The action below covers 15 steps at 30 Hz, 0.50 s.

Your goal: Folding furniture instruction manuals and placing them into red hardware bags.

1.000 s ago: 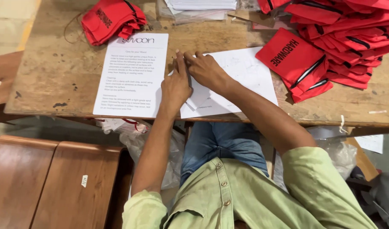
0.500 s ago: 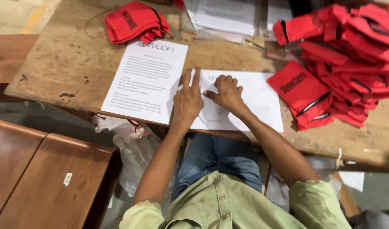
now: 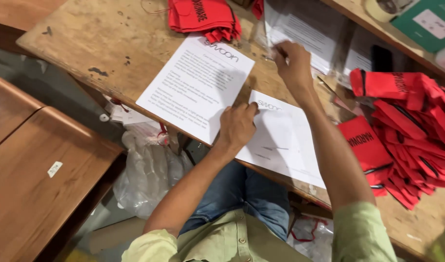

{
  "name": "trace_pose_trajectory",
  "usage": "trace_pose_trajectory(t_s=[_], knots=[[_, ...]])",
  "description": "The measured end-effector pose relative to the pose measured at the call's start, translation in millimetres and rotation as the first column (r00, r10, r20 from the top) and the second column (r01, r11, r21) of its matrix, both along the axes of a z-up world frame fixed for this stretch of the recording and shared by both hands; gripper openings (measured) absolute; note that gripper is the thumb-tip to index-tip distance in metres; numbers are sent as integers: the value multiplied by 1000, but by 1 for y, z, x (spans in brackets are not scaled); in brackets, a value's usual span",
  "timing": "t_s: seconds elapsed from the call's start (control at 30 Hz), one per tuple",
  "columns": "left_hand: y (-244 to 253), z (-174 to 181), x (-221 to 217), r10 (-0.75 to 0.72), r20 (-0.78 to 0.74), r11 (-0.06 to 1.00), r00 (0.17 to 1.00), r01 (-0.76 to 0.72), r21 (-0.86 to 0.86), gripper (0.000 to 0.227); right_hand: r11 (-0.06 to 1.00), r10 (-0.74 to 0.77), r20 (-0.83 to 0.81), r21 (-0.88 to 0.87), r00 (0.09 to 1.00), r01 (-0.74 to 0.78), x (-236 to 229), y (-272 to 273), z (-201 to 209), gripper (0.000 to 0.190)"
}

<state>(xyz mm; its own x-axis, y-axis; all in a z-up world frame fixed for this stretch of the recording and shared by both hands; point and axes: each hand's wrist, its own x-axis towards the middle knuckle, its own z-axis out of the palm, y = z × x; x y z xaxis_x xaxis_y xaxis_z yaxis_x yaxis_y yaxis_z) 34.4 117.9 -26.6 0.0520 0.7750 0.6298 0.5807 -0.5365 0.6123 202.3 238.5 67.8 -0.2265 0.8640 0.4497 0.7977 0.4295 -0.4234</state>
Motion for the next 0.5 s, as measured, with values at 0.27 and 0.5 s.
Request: trace_pose_trajectory(t_s=[0.27, 0.5], knots=[[-7, 18, -13, -58, -2, 998, 998, 58, -23, 14, 984, 85, 238, 131, 968, -119, -44, 117, -49, 40], [-5, 17, -14, -91, -26, 993, 996, 88, -84, 17, 974, 162, 119, 141, 980, -179, -54, 136, -39, 15]])
